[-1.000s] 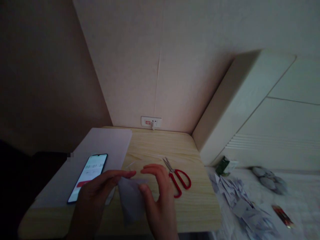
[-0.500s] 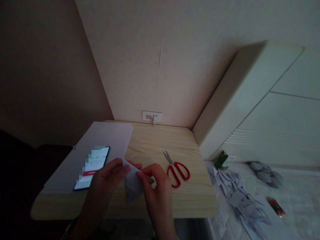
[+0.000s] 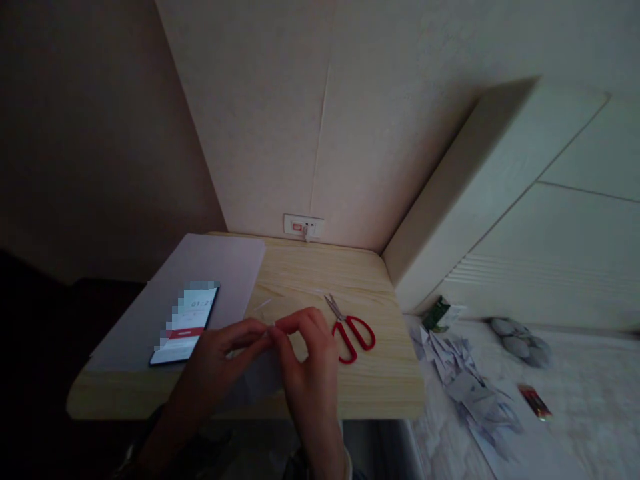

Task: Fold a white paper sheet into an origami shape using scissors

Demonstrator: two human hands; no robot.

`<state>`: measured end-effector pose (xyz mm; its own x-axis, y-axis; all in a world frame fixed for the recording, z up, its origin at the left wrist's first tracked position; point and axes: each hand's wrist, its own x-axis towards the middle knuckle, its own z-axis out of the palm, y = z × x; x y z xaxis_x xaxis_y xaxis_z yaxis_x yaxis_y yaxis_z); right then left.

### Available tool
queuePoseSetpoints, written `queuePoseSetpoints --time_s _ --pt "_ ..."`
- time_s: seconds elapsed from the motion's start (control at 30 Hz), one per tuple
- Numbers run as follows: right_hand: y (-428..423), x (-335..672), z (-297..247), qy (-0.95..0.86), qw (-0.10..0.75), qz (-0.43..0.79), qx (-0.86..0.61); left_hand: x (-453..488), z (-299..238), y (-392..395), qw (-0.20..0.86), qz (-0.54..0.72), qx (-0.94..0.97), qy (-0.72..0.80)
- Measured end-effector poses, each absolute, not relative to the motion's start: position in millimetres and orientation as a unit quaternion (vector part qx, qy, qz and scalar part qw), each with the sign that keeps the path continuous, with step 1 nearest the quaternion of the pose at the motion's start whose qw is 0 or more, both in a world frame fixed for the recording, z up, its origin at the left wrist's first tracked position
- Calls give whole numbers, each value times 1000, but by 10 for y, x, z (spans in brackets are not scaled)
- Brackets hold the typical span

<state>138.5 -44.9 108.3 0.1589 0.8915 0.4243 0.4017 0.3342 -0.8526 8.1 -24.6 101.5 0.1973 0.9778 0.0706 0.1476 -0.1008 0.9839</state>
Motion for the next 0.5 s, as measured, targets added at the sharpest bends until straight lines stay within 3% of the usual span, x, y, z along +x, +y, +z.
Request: queuePoseSetpoints --time_s 0.5 --pt "-437 1393 1099 -596 542 262 -531 74 1021 -251 519 429 580 458"
